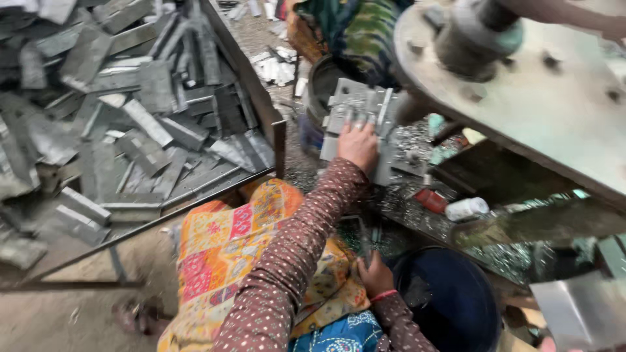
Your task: The person repeatedly picks up metal hinge plates from a nearby bin, places them into a manual punching machine, and operates the lever to punch holes. The finished plates are then placed back into the bin.
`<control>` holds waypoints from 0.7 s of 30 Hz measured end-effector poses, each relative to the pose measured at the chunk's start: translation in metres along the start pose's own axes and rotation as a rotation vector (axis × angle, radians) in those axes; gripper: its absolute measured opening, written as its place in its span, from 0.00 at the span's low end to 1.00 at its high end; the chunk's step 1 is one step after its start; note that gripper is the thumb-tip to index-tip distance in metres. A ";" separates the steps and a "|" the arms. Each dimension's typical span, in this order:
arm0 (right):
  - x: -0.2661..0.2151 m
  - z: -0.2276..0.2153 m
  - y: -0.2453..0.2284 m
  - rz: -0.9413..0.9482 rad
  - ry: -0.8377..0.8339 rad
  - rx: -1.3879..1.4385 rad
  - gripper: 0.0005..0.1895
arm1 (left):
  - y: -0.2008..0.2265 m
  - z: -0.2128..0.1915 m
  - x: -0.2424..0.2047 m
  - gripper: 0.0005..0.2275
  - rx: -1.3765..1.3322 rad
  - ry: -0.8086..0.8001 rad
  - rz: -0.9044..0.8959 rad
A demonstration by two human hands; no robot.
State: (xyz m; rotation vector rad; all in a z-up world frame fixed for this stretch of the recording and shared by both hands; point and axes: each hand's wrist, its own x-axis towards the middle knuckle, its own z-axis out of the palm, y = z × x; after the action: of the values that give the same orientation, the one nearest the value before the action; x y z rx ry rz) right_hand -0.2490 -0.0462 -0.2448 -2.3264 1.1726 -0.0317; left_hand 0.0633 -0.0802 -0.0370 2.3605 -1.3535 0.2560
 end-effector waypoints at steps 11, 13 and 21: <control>0.002 -0.123 -0.049 0.198 -0.304 0.048 0.23 | -0.134 -0.042 -0.122 0.15 -0.251 0.587 -0.444; 0.014 -0.124 -0.052 0.210 -0.325 0.017 0.22 | -0.187 -0.026 -0.128 0.14 -0.211 0.684 -0.631; 0.060 -0.077 0.036 -0.005 -0.263 -0.004 0.19 | -0.326 0.063 -0.091 0.27 0.124 0.342 -0.921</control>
State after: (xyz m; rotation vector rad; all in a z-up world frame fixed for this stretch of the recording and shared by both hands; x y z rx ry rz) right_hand -0.2570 -0.1431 -0.2079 -2.2543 1.0349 0.2676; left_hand 0.2934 0.1099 -0.2086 2.6040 -0.0389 0.4323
